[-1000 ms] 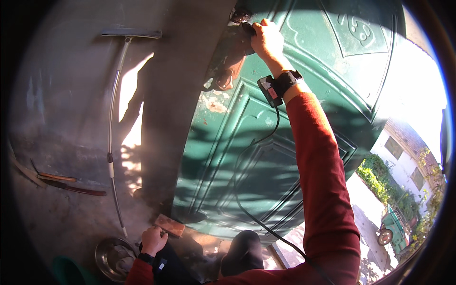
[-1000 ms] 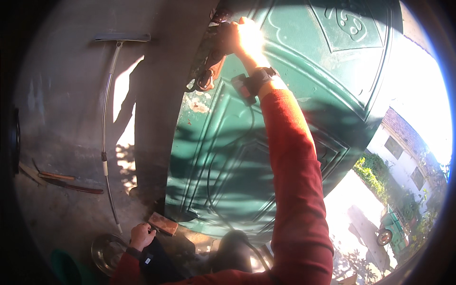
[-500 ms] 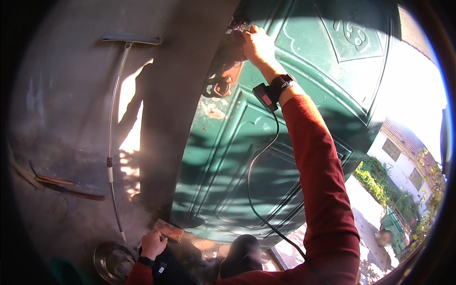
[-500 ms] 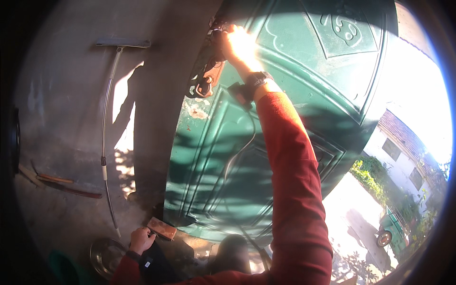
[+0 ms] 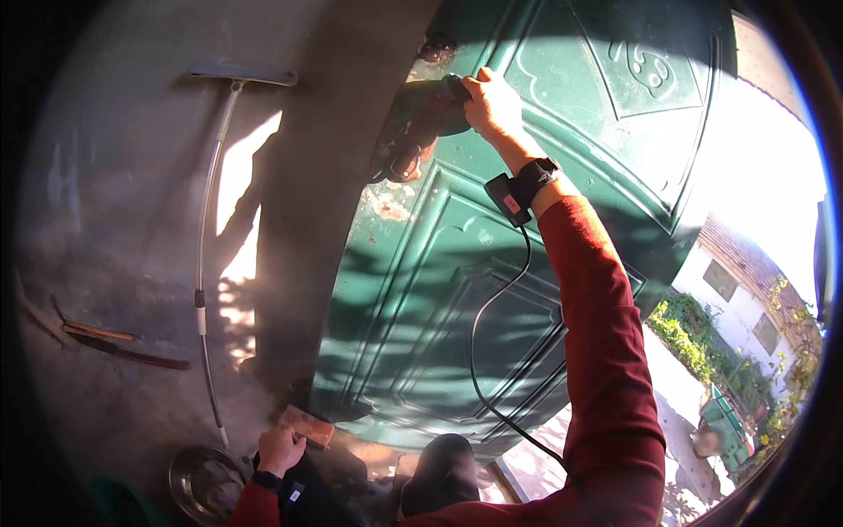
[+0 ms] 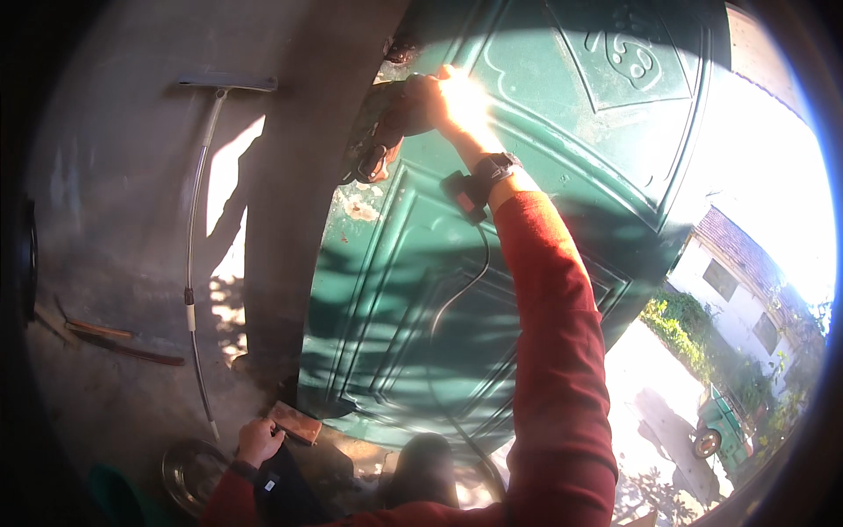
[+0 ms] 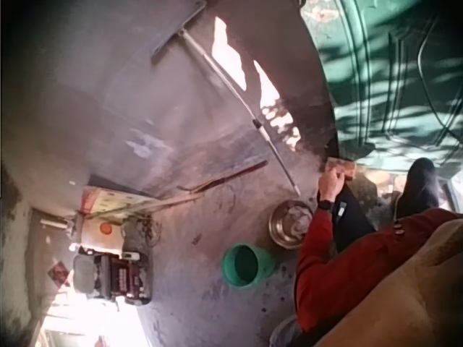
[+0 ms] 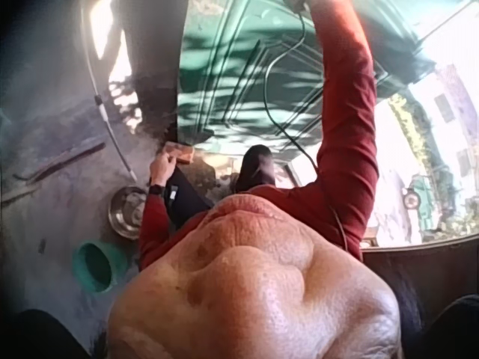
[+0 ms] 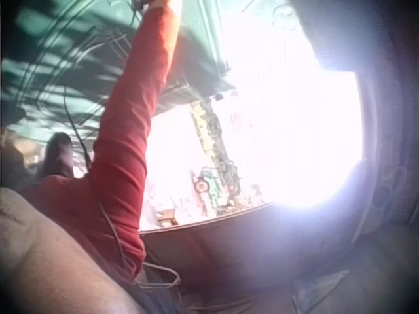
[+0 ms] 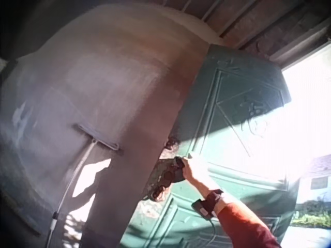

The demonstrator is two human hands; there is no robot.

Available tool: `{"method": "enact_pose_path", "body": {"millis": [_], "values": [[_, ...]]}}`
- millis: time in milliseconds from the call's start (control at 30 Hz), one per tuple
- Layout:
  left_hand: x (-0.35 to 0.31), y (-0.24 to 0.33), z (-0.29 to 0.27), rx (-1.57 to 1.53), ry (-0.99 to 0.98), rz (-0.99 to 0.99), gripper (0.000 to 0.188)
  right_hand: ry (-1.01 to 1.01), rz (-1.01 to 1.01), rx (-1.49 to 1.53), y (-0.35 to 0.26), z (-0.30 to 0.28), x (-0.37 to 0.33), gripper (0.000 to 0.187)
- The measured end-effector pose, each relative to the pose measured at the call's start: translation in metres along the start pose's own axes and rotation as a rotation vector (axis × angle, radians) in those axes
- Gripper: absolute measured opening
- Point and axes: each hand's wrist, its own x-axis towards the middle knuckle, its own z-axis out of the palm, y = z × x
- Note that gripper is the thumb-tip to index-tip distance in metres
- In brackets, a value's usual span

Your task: The person sits on the ground and sands a green metal door using a handheld electric sander. They move the sander across the door surface in overlapping strokes, covering the panels and edges.

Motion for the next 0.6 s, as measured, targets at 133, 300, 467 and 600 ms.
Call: {"method": "enact_pose_path", "body": {"millis": [133,300,467,600], "values": [[-0.007,0.011,-0.011,-0.019,0.002,0.000,0.031,0.014,-0.058,-0.102,-0.016,-0.011,0.001,0.030],[-0.001,0.011,-0.013,-0.033,-0.022,0.006,0.032,0.210,-0.143,-0.213,-0.014,0.008,0.047,0.027],[-0.001,0.003,-0.004,-0.031,-0.020,-0.001,0.030,0.370,-0.050,-0.164,0.004,0.041,0.088,0.031],[-0.004,-0.005,-0.002,-0.068,-0.031,-0.005,0.029,0.336,0.123,-0.232,0.024,0.008,0.107,0.033]]}}
